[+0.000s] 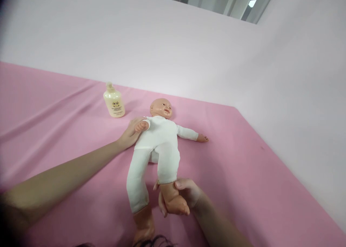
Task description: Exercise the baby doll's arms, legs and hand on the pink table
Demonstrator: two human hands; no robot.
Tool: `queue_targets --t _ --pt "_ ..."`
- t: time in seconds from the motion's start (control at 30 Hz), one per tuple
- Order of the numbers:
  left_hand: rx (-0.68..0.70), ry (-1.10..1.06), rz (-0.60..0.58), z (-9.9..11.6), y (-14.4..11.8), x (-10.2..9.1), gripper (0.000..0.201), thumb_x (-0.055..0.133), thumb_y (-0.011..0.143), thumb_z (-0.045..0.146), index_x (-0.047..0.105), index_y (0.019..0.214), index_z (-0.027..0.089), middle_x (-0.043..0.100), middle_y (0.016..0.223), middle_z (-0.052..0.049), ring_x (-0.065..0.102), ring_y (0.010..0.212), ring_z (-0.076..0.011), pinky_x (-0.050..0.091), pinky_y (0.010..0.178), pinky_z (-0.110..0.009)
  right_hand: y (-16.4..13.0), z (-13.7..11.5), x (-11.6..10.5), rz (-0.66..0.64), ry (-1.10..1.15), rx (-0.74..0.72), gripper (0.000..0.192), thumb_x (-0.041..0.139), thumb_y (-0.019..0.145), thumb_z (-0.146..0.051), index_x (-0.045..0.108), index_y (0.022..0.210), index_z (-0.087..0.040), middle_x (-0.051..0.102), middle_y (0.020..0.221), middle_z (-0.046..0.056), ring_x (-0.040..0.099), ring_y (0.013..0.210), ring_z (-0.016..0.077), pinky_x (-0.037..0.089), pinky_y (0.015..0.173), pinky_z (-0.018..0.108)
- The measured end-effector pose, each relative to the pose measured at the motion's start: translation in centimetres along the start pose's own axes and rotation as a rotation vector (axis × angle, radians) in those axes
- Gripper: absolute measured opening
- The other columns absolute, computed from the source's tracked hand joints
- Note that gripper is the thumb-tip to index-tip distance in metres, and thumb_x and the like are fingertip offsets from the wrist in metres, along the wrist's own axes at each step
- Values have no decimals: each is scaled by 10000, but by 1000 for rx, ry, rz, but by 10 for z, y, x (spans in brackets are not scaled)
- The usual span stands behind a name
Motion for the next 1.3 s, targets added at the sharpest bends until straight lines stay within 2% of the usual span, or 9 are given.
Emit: queue_targets --t 0.17,0.3,0.4,0.57,0.97,1.13,1.3 --pt "18 32 -37 1 0 0 373 349 978 397 496 1260 202 565 1286 -110 484 1224 -252 344 1065 -445 0 2 -4 18 -13 -2 581 560 697 -580 528 1062 -129 705 675 63 549 487 147 328 517 270" --pt "40 68 -50 1 -4 1 343 382 965 314 506 1270 220 544 1299 -106 458 1247 -249 336 1080 -449 0 -9 -9 143 -27 -184 499 477 776 -583 556 1013 -151 602 540 -5 455 480 130 325 581 287" --pt "62 112 -106 1 -7 6 365 363 948 212 523 1274 250 510 1336 -92 428 1271 -242 321 1097 -461 0 -14 -11 207 -19 -260 472 418 836 -549 583 1002 -139 549 506 -24 398 467 117 322 619 299" --pt "108 147 -136 3 -8 8 444 356 901 105 533 1276 263 486 1350 -80 404 1278 -238 325 1097 -475 0 -13 -13 230 -13 -240 454 425 837 -515 601 1005 -132 546 508 -19 404 479 122 315 625 302" --pt "142 172 -148 12 -7 8 444 361 905 94 564 1257 272 494 1340 -74 404 1265 -236 344 1083 -462 1 -14 -14 280 9 -252 457 459 825 -548 617 958 -140 505 453 -41 360 451 110 301 604 300" --pt "95 155 -150 8 -6 8 428 326 931 124 558 1260 271 500 1345 -72 411 1270 -232 338 1090 -461 1 -14 -12 246 -9 -245 464 438 830 -548 606 974 -140 514 463 -39 372 448 112 299 601 299" --pt "28 99 -94 4 -5 5 357 354 964 229 529 1274 254 531 1323 -78 431 1265 -231 337 1092 -447 0 -15 -5 206 -23 -241 492 388 853 -545 605 1006 -131 528 492 -27 400 469 120 315 617 304"
Point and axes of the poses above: each hand's wrist, its own y-axis towards the middle knuckle, its own x-axis out of the palm, z = x × y, the point moved 6 cm from there along y, towards the middle knuckle
